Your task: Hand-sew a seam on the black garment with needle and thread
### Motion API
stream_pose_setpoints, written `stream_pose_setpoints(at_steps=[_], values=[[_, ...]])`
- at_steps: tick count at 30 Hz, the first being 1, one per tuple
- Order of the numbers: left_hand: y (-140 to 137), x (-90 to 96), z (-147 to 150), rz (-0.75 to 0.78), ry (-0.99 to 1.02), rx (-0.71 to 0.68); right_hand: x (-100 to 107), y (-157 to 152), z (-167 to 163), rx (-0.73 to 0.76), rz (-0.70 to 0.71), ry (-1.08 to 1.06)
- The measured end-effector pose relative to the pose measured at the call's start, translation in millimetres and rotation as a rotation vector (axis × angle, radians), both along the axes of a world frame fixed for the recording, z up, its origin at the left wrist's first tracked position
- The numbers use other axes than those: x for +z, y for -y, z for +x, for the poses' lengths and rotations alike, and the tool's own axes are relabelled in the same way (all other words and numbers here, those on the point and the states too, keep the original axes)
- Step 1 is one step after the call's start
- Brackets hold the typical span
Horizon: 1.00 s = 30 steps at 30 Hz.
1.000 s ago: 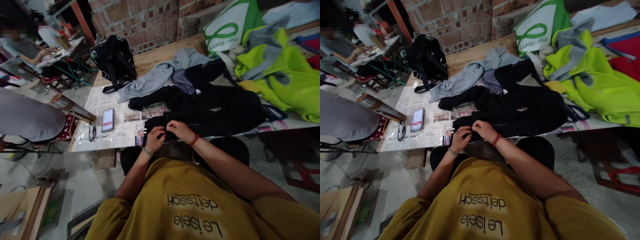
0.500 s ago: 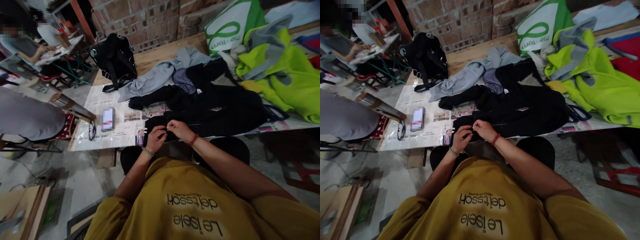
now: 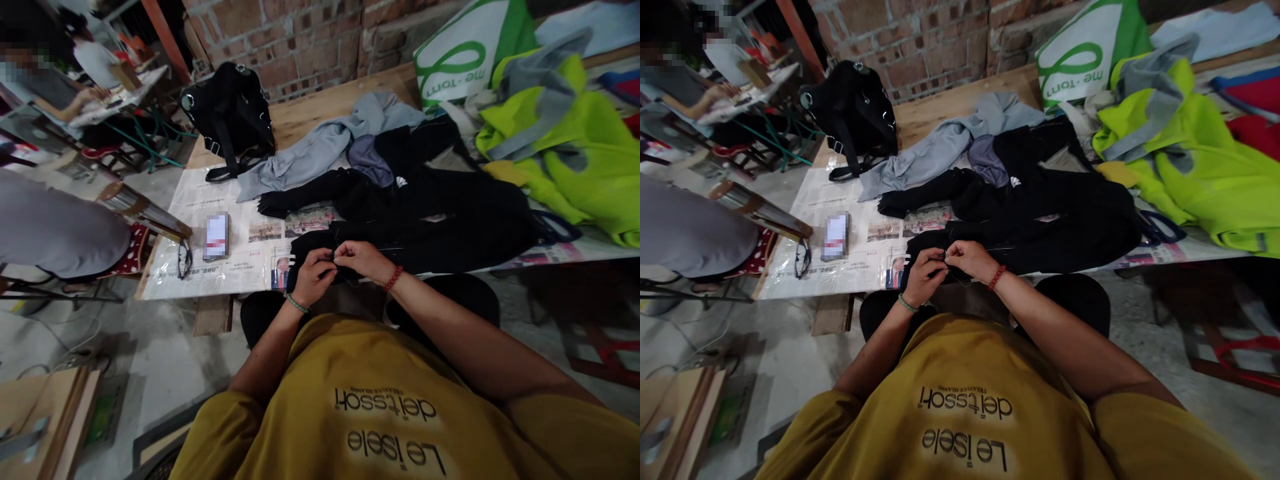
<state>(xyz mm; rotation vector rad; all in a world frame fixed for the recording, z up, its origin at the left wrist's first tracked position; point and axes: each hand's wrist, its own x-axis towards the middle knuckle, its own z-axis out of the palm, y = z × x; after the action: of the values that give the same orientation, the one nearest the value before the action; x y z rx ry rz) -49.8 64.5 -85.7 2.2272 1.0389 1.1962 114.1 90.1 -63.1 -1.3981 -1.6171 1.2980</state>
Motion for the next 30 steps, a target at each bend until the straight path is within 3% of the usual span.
stream_pose_setpoints(at_steps=[3, 6, 11, 18, 23, 27, 30], values=[[1.1, -1.6, 1.5, 0.017, -0.007, 0.011, 2.3, 1.7, -1.6, 0.027, 0.053, 0.086], [0.1, -3.0, 0.8, 0.009, -0.006, 0.002, 3.3, 5.2, -5.2, -0.038, 0.106, 0.161], [-1.8, -2.2, -1.9, -0.006, 0.002, -0.038, 3.1, 7.7, -7.7, -0.098, 0.115, 0.136], [-0.8, -5.7, 7.1, -0.032, 0.077, 0.144, 5.2, 5.7, -5.9, -0.053, 0.109, 0.164], [1.7, -4.9, 3.0, 0.049, -0.089, 0.033, 2.0, 4.2, -4.7, -0.098, 0.115, 0.166], [5.4, -3.3, 0.2, 0.120, -0.170, -0.087, -0.4, 0.3, -2.4, -0.156, 0.082, 0.051], [7.2, -3.6, 2.7, 0.091, -0.146, -0.065, 0.7, -1.3, -1.6, -0.165, 0.077, 0.009]])
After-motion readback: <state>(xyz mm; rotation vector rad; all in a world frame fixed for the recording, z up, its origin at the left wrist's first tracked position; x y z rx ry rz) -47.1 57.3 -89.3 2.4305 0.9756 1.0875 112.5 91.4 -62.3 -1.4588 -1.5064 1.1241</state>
